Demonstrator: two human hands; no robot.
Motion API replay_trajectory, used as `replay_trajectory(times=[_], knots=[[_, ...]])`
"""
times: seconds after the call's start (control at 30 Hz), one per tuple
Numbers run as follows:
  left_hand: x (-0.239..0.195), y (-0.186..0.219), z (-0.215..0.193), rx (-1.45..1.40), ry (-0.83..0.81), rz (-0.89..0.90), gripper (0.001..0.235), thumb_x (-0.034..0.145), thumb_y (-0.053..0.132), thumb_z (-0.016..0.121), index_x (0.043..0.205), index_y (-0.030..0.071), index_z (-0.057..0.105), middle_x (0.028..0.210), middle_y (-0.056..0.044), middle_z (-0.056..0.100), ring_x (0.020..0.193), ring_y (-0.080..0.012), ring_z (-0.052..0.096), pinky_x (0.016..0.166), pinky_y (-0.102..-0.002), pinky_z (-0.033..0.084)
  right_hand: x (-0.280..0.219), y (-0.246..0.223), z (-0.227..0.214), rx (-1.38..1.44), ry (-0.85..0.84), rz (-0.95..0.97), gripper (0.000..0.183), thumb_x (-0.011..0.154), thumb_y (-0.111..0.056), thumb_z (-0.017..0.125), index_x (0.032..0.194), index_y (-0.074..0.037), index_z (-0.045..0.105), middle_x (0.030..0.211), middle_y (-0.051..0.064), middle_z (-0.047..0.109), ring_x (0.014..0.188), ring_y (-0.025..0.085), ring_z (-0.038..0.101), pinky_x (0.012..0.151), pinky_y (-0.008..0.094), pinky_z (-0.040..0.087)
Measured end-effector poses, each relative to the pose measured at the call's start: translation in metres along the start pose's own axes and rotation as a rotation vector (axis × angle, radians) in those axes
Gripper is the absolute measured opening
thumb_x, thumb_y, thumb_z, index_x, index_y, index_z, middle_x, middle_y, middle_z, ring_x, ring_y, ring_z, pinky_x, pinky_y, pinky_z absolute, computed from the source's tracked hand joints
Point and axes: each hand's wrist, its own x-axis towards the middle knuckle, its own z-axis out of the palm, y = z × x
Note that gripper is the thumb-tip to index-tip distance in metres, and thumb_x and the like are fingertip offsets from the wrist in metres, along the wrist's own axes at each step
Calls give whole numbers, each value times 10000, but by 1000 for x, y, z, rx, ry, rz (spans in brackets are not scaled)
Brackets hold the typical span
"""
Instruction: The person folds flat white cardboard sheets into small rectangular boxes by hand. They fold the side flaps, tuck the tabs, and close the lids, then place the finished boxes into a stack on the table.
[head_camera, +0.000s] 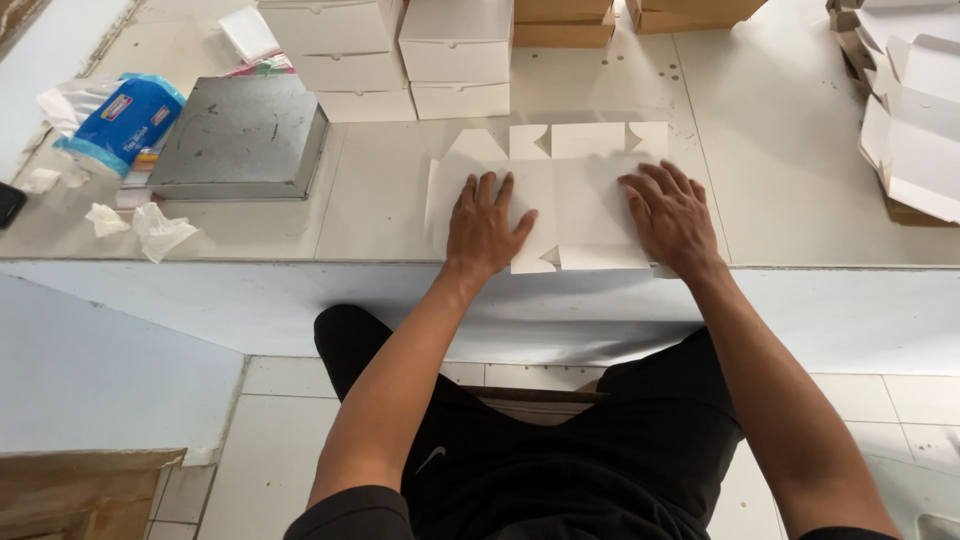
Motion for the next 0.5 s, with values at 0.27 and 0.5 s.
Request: replay_trajectory(times=[0.27,0.5], knots=[[-6,8,-28,-111,-328,10,602,824,556,298,1339,250,236,1409,-102,152,1292,-356,87,1036,-515,71,9,1,-2,-3,-190,52,453,864,-453,277,1281,-298,364,1373,94,283,1269,319,210,1010,517,101],[11,1,-4,-48,-242,-17,422,849,486,297,1214,307,411,1254,-28,369,1193,-285,287,956,-539,222,47,36,30,-95,153,20,215,876,-258,457,1077,-211,518,964,47,430,945,227,433,782,376,363]])
